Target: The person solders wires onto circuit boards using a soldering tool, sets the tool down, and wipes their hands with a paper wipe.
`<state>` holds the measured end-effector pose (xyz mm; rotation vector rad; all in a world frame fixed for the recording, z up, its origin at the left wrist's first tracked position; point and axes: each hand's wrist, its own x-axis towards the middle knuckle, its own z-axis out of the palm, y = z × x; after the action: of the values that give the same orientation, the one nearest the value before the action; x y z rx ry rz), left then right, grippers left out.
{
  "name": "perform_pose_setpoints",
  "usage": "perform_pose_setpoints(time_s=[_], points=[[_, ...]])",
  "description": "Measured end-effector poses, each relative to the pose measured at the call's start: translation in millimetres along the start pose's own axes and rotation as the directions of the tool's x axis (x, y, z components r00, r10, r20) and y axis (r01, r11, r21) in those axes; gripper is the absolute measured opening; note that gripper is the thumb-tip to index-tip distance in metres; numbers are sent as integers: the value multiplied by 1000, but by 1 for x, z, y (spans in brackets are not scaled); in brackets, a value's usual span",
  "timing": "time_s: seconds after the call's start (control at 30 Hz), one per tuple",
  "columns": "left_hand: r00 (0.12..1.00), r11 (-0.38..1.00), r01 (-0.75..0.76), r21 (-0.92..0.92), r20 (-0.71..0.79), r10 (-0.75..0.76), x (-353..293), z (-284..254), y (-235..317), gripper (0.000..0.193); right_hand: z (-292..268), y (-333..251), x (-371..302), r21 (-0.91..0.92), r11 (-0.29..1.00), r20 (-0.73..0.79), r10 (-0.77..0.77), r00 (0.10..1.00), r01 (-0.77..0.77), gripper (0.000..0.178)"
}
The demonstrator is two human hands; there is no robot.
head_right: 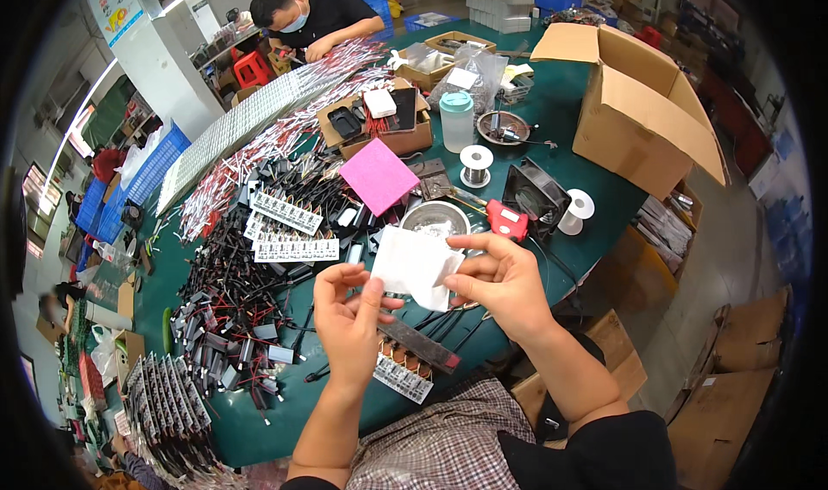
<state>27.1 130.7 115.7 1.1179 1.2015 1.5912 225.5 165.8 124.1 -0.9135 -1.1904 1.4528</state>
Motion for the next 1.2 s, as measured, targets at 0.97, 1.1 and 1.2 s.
perform_pose_setpoints(time_s=[0.97, 1.1, 1.2], points=[[950, 837, 293, -462, 235, -204, -79, -50, -33, 14, -23, 40, -85, 170, 975, -210, -109, 972, 146, 11], [982, 914, 182, -362, 15, -189, -82, -38, -9, 20, -12, 28, -88, 61, 997, -164, -40, 986, 50, 27], [986, 949, 160, -271, 79, -144, -84, -40, -28, 28, -12, 36, -92, -73, 997, -74, 20, 997, -26, 32]])
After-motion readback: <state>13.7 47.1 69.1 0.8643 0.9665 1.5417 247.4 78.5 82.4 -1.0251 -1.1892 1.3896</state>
